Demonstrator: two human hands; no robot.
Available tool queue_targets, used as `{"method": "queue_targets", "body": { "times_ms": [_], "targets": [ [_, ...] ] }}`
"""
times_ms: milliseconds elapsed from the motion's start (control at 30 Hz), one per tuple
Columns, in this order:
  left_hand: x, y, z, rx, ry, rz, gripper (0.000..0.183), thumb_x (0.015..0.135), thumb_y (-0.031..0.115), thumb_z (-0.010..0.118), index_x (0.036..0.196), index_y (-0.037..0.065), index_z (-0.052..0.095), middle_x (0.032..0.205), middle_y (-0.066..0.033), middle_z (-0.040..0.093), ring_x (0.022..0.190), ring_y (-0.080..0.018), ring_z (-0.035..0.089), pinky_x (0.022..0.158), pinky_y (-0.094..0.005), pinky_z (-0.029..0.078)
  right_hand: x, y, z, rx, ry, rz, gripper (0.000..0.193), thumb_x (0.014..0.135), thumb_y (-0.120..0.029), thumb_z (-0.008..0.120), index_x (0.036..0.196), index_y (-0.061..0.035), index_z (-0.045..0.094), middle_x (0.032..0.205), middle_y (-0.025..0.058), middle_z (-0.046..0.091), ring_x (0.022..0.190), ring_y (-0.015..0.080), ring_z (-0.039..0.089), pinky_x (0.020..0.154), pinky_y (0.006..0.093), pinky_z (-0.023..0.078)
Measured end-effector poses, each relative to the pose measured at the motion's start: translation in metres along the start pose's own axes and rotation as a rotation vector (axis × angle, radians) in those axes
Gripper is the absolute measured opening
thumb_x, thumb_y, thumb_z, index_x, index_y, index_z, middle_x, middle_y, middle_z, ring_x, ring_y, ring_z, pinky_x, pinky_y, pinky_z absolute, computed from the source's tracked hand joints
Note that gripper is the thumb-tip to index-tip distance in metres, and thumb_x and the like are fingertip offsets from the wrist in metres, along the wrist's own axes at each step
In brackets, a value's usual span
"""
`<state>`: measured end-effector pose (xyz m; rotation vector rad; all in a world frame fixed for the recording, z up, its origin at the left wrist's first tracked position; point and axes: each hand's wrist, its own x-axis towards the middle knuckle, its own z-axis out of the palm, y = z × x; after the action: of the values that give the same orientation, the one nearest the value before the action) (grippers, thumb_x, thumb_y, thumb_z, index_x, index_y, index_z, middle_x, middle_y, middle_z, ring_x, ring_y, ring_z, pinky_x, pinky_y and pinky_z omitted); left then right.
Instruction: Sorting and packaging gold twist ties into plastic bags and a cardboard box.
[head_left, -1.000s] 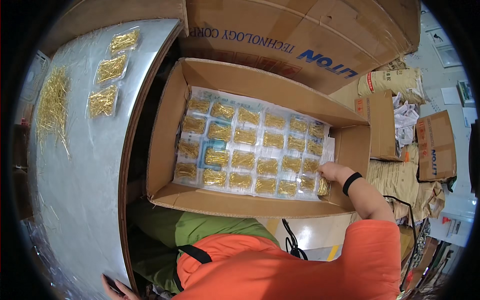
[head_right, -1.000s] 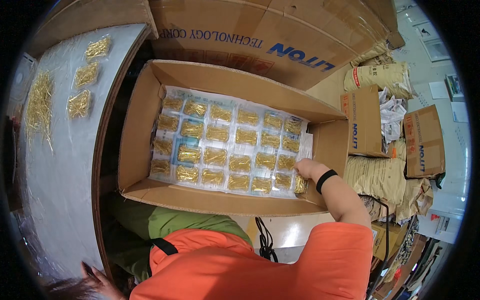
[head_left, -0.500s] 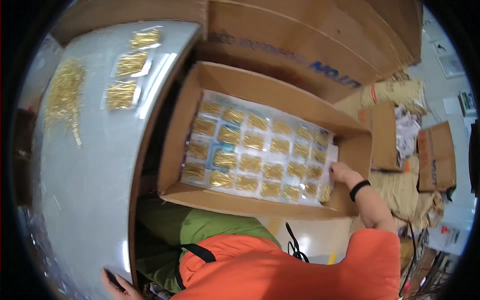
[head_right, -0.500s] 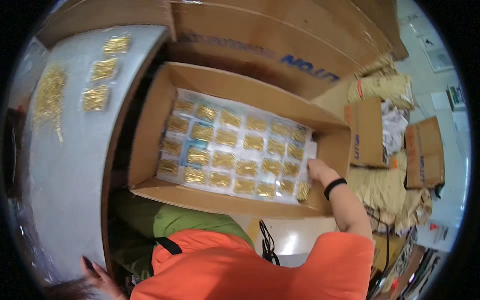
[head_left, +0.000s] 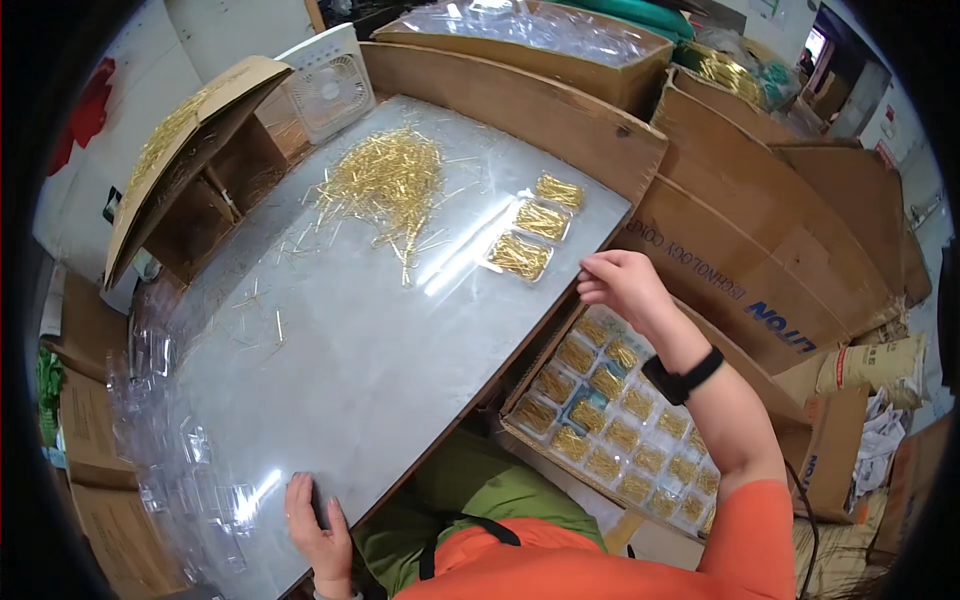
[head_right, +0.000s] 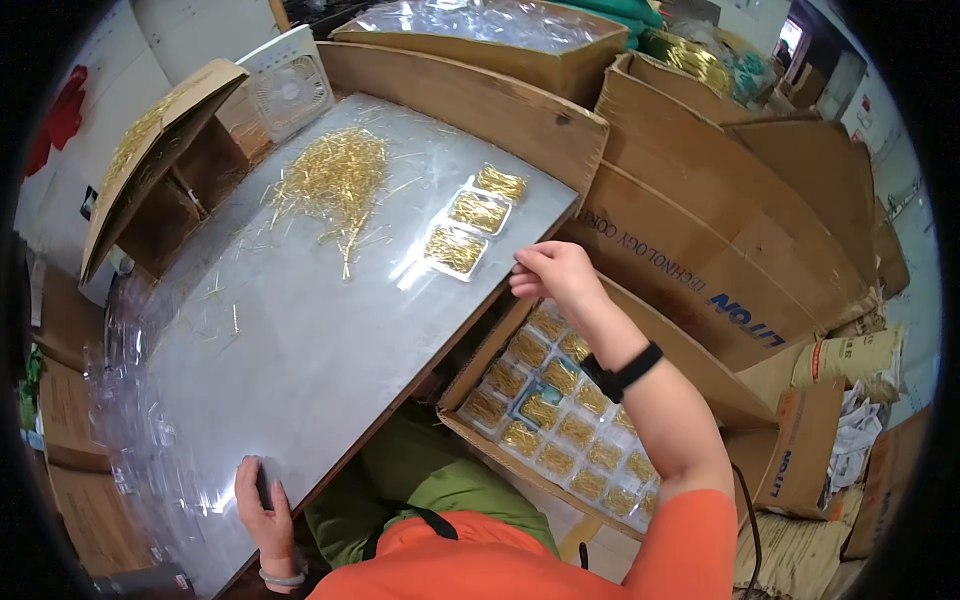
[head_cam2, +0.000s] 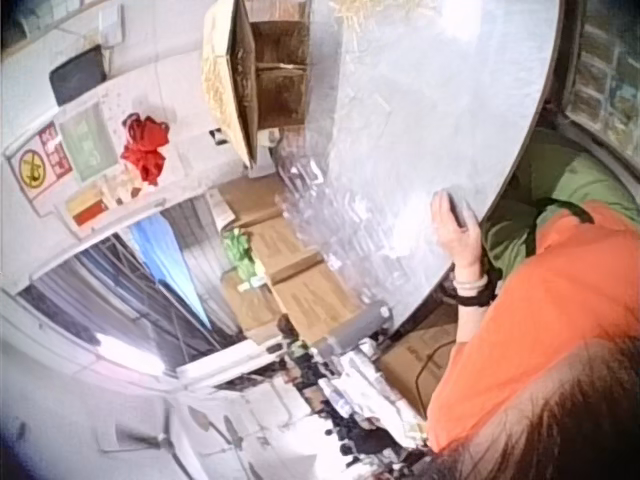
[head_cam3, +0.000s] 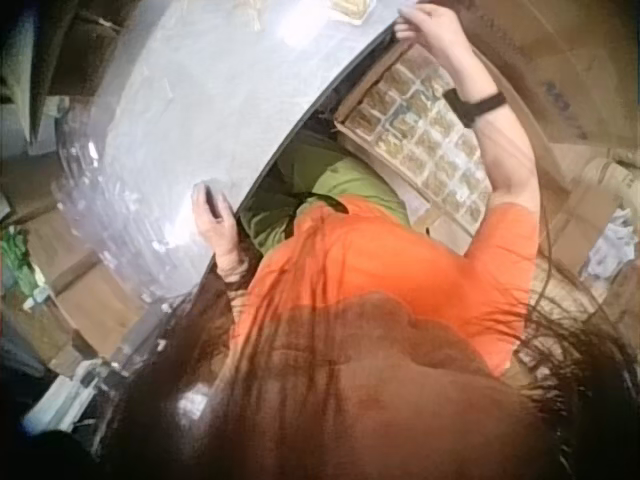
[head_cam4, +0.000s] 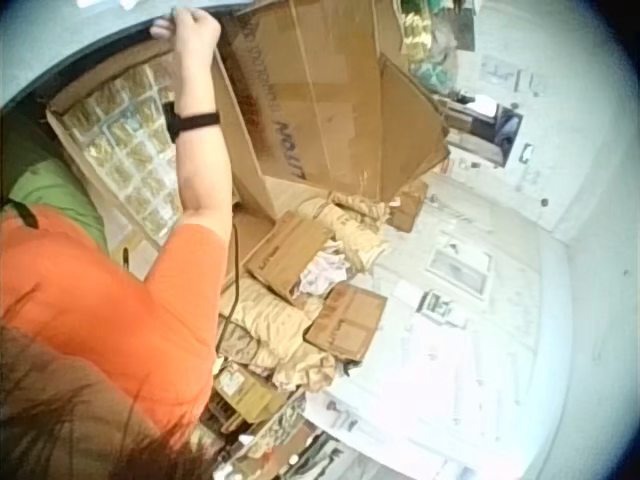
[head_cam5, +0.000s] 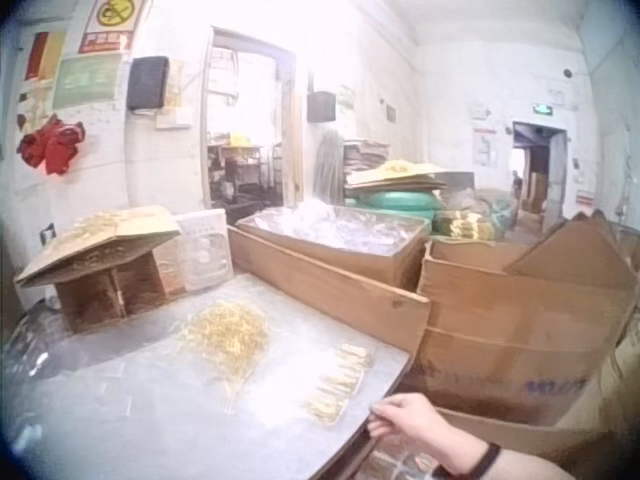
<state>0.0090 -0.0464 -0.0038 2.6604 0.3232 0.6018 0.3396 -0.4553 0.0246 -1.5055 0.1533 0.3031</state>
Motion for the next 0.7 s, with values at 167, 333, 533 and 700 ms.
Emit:
{"method": "queue_targets", "body": {
  "times_ms": [167, 333, 533, 700],
  "targets": [
    [-0.003, -0.002, -0.002, -0.06, 0.021, -0.007, 0.044, 0.086, 0.005, 0.065, 0.129, -0.006, 0.058, 0.131, -0.024, 0.061, 0.127, -0.0449, 0.054, 0.113, -0.0519, 0.039, 0.027, -0.007, 0.039, -0.008, 0.011, 0.16, 0.023, 0.1, -0.011, 0.062, 0.104, 0.0115, 0.063, 0.09, 0.0157, 0.068, 0.073, 0.0211, 0.071, 0.066, 0.0288, 0.063],
    [-0.002, 0.0, -0.005, -0.102, 0.022, 0.001, 0.043, 0.085, 0.004, 0.067, 0.126, -0.006, 0.059, 0.129, -0.0237, 0.061, 0.126, -0.0452, 0.054, 0.112, -0.0523, 0.039, 0.026, -0.01, 0.053, -0.084, -0.058, 0.227, 0.016, 0.099, -0.008, 0.06, 0.098, 0.0077, 0.064, 0.087, 0.0119, 0.068, 0.069, 0.0184, 0.069, 0.062, 0.0286, 0.062],
    [-0.001, 0.001, -0.009, -0.087, -0.004, 0.004, 0.043, 0.084, 0.004, 0.068, 0.125, -0.007, 0.059, 0.128, -0.0238, 0.061, 0.127, -0.0453, 0.054, 0.112, -0.0531, 0.039, -0.01, -0.011, 0.072, -0.189, -0.203, 0.292, 0.016, 0.097, -0.014, 0.061, 0.096, 0.0018, 0.062, 0.084, 0.0073, 0.064, 0.072, 0.0163, 0.066, 0.061, 0.0292, 0.059],
    [-0.002, -0.001, -0.009, -0.113, 0.003, 0.0, 0.043, 0.086, 0.003, 0.067, 0.127, -0.007, 0.059, 0.129, -0.0239, 0.061, 0.128, -0.0453, 0.053, 0.113, -0.0523, 0.038, -0.039, -0.004, 0.078, -0.134, -0.143, 0.233, 0.016, 0.097, -0.016, 0.062, 0.098, 0.0, 0.061, 0.088, 0.007, 0.065, 0.082, 0.0163, 0.066, 0.067, 0.0301, 0.059]
  ]
}}
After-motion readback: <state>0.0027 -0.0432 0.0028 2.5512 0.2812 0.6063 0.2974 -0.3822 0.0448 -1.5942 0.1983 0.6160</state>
